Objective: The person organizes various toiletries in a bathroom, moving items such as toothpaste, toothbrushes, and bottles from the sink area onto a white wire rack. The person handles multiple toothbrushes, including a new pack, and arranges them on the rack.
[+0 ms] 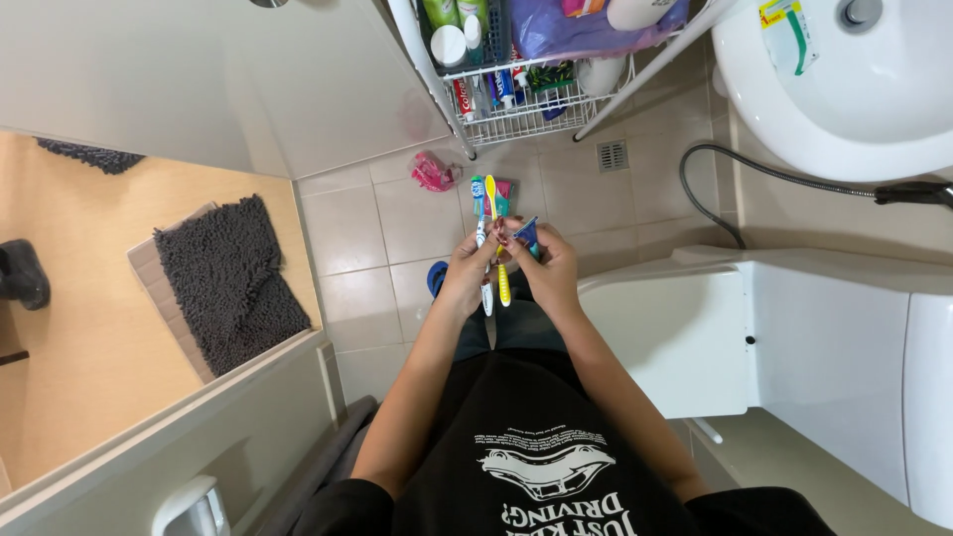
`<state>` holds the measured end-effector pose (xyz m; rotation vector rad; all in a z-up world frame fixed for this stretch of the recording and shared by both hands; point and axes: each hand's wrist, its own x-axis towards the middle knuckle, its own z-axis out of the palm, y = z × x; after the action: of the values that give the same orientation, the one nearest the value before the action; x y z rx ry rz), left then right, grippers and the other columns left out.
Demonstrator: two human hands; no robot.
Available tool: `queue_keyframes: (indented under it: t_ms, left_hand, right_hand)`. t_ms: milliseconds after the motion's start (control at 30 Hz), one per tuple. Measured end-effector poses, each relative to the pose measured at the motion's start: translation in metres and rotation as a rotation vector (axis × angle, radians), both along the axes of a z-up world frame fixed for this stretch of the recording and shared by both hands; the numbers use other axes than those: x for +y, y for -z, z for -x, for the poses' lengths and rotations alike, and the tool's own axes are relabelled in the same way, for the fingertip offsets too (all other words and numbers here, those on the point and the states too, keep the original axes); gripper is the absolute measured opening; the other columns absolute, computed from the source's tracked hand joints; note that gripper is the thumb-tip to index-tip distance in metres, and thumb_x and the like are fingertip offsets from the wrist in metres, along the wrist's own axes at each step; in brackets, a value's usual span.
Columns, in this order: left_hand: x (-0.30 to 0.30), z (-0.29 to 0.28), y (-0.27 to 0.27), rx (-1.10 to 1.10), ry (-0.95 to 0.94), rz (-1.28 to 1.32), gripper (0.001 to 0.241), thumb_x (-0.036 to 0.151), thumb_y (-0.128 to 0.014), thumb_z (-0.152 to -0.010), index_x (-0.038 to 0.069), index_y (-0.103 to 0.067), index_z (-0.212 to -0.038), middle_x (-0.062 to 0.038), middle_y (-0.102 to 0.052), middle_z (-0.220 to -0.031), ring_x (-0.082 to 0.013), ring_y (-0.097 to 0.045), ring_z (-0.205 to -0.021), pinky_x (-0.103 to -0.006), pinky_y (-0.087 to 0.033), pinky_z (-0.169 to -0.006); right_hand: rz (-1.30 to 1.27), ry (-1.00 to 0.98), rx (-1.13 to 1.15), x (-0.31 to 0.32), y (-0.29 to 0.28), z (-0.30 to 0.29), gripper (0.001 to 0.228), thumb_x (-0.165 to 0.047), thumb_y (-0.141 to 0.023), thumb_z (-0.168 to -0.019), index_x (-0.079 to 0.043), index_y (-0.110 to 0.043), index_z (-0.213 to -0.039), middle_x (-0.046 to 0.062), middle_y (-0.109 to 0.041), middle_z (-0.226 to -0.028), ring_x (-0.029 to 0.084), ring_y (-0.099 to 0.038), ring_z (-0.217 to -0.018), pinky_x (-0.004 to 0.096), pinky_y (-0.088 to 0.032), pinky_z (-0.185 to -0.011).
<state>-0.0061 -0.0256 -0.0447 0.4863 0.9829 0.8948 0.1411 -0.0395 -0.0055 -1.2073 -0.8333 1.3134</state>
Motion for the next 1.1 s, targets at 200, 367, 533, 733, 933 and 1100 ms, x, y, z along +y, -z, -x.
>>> queue_keyframes:
  t_ms: [200,367,533,733,933,1100]
  left_hand:
    - [0.007,0.003,-0.012,0.108,0.049,0.153,0.035,0.041,-0.063,-0.104,0.007,-0.069,-0.113,-0.001,-0.070,-0.101,-0.0066,-0.062,-0.077,-0.0191,-0.032,-0.049]
    - [0.018,-0.003,-0.022,0.116,0.102,0.131,0.034,0.039,-0.060,-0.099,0.017,-0.069,-0.123,-0.003,-0.073,-0.107,-0.0042,-0.056,-0.070,-0.0183,-0.033,-0.049]
    - [0.025,-0.005,0.005,-0.003,0.062,-0.167,0.028,0.018,-0.058,-0.109,0.009,-0.058,-0.136,-0.016,-0.074,-0.118,-0.0073,-0.053,-0.067,-0.0223,-0.045,-0.061]
    - [0.040,-0.010,-0.024,0.040,0.054,-0.231,0.055,0.012,-0.054,-0.102,0.029,-0.026,-0.146,-0.016,-0.071,-0.112,-0.0095,-0.054,-0.058,-0.0241,-0.047,-0.054]
    - [0.037,0.005,0.007,0.031,0.152,-0.141,0.038,0.024,-0.048,-0.114,0.002,-0.049,-0.144,-0.008,-0.067,-0.105,-0.0137,-0.064,-0.081,-0.0281,-0.053,-0.071]
    - [0.040,0.005,-0.017,0.071,0.189,-0.136,0.038,0.027,-0.048,-0.110,0.006,-0.057,-0.141,0.000,-0.065,-0.101,-0.0096,-0.061,-0.090,-0.0243,-0.049,-0.072]
  right_hand:
    - [-0.115,-0.095,-0.153,0.004,0.009,-0.011,0.023,-0.002,-0.069,-0.098,0.000,-0.072,-0.121,0.005,-0.067,-0.110,0.010,-0.066,-0.102,0.023,-0.052,-0.090]
    - [0.227,0.065,-0.005,0.018,0.032,-0.039,0.022,-0.008,-0.069,-0.101,-0.002,-0.075,-0.121,0.002,-0.066,-0.091,0.007,-0.045,-0.066,0.023,-0.035,-0.057]
    - [0.223,0.036,0.419,0.032,0.044,-0.082,0.026,-0.018,-0.068,-0.104,-0.001,-0.071,-0.124,0.002,-0.064,-0.092,0.007,-0.047,-0.064,0.025,-0.036,-0.056]
    - [0.353,-0.010,0.538,0.035,0.025,-0.097,0.031,-0.025,-0.063,-0.101,-0.003,-0.065,-0.123,0.004,-0.072,-0.110,0.005,-0.042,-0.064,0.021,-0.035,-0.057]
    - [0.340,-0.047,0.593,0.035,0.033,-0.103,0.033,-0.023,-0.062,-0.105,-0.002,-0.065,-0.130,0.002,-0.065,-0.108,0.006,-0.045,-0.068,0.022,-0.038,-0.060]
    - [0.387,-0.055,0.527,0.039,0.027,-0.092,0.034,-0.021,-0.061,-0.103,-0.002,-0.064,-0.132,0.001,-0.065,-0.105,0.007,-0.047,-0.069,0.024,-0.040,-0.060]
